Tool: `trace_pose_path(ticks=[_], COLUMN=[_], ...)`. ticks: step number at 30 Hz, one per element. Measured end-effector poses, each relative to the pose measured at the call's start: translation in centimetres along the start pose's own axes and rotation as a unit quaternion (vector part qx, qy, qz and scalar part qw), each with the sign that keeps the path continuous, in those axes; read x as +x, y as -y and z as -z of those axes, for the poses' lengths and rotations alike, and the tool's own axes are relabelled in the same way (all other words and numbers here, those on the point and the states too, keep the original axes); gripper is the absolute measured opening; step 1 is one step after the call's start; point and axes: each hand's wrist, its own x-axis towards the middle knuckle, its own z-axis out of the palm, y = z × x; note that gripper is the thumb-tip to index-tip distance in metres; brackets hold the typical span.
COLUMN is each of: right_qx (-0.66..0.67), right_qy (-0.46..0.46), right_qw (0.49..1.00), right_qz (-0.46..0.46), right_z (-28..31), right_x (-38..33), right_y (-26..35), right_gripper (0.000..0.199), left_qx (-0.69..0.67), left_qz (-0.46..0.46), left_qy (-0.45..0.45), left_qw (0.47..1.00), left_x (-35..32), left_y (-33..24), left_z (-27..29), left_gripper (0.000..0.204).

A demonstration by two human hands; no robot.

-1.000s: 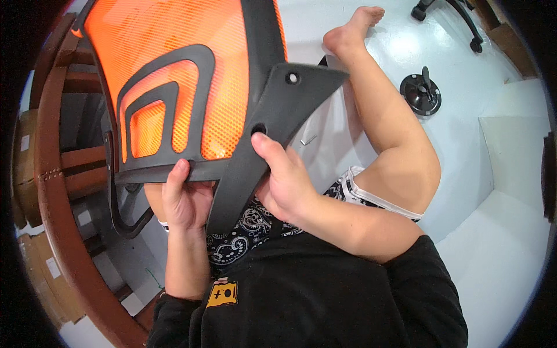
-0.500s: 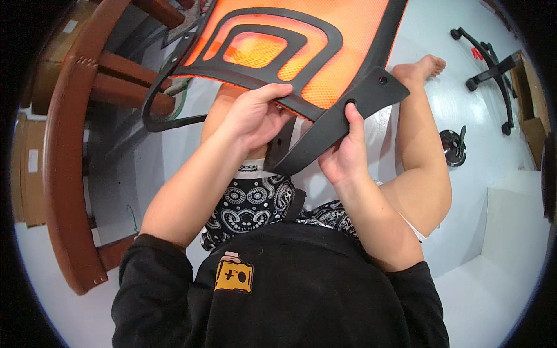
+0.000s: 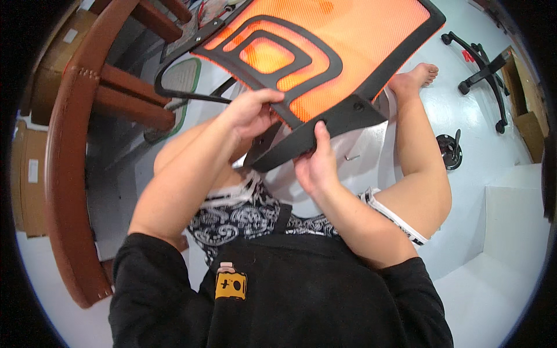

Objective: The person assembles an orange mesh office chair by tightening screws on the backrest frame using an Allen key. They then attach the backrest to the seat base and secure it with bolts.

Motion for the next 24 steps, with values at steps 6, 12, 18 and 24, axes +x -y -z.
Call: trace_pose_path(ticks=[6, 12, 18, 24], right_qx=[0.023, 0.019, -0.003, -0.058], right_qy=[0.014, 0.039, 0.005, 0.020], right_qw=[1.000, 0.999, 1.000, 0.997], right_qz=[0.009, 0.016, 0.015, 0.046], right_z=[0.9, 0.6, -0.8, -0.2], right_x=[0.4, -0.3, -0.1, 0.1], right_y=[-2.0, -1.0, -1.7, -1.5], right_gripper=[0.039, 0.046, 0.045, 0.042], left_qx=[-0.053, -0.125, -0.161, 0.070], left_qz=[0.003, -0.030, -0.079, -0.053], left_qy=[0.025, 0.054, 0.167, 0.155], left_qw=[0.998, 0.990, 0.969, 0.984], left_x=[0.1, -0.6, -0.4, -1.1], left_y=[1.1, 2.1, 3.9, 5.1], left_z=[2.1, 2.4, 5.3, 3.0], left_gripper=[0.048, 0.053, 0.065, 0.061])
